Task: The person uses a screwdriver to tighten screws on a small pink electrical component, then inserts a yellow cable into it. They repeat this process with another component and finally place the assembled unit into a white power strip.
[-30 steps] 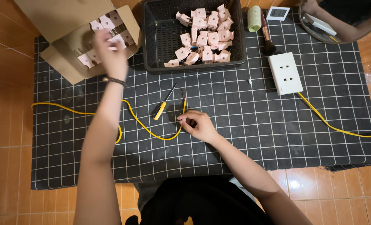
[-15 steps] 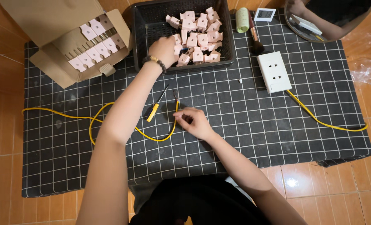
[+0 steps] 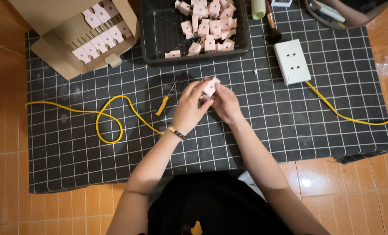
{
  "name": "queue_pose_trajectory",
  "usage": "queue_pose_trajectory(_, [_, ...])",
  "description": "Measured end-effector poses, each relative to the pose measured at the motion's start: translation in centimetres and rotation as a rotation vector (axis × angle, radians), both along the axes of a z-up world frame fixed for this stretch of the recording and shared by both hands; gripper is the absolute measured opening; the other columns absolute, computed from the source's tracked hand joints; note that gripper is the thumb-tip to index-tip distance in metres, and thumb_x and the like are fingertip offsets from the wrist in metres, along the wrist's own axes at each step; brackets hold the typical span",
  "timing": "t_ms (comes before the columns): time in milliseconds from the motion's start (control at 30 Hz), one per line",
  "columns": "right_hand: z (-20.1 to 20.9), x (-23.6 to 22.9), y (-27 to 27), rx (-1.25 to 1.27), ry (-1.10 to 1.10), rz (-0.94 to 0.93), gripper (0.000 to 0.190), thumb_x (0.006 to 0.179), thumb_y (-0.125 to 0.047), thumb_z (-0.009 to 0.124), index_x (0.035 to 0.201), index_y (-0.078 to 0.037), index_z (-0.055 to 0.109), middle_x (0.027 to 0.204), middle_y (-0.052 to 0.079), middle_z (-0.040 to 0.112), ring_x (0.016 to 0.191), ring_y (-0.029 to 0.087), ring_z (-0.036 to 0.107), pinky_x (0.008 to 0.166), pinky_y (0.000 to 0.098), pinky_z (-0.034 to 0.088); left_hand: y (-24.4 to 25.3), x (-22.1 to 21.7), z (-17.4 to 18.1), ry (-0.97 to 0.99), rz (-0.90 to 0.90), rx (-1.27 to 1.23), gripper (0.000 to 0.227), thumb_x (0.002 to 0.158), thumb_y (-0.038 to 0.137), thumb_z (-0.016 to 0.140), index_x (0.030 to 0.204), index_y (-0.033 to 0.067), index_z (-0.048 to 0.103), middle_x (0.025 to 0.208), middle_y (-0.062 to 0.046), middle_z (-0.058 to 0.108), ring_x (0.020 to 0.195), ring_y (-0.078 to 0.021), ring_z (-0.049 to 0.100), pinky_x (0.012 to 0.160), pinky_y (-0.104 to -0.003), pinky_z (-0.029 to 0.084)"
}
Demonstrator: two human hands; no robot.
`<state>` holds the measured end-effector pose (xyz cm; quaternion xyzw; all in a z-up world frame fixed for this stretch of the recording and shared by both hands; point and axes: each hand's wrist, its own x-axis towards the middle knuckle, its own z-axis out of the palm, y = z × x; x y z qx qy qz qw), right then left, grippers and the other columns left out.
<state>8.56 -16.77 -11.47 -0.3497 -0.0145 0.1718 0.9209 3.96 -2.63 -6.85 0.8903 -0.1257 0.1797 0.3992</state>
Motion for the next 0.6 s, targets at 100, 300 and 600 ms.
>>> queue_pose_trajectory(100, [0.5,0.0,-1.5,-0.047,0.034,0.05,0.046,0.108,-0.033,0.054,0.141,-0.001,0.058,0.13,0.023,0.071,0.097,0.035,0.077,0.072,0.0414,0.069,2.1,-1.8,2.6,-0.063,0.111,-0.009,0.051,0.09,0.009,0.081,0.138,0.0066,0.064,0.13,-0.017,0.061,0.119,-0.0377,0.064,0.102,-0.047,0.054])
queue_pose_trajectory(300, [1.0,0.7,-2.5,-0.027,0.023,0.072,0.047,0.108,-0.031,0.049,0.147,-0.003,0.053,0.137,0.024,0.066,0.105,0.038,0.074,0.082,0.0415,0.069,8.5,-5.2,-3.4,0.193,0.475,0.42,0.045,0.081,0.016,0.082,0.125,0.0165,0.073,0.114,-0.007,0.069,0.107,-0.0319,0.065,0.088,-0.046,0.054])
queue_pose_trajectory(600, [1.5,0.6,-3.0,0.048,0.001,0.107,0.048,0.103,-0.006,0.047,0.15,-0.002,0.05,0.144,0.033,0.058,0.122,0.043,0.065,0.101,0.0454,0.06,7.7,-5.9,2.8,0.348,0.309,-0.299,0.031,0.107,0.01,0.045,0.13,0.0084,0.066,0.095,-0.018,0.077,0.096,-0.037,0.074,0.086,-0.046,0.057])
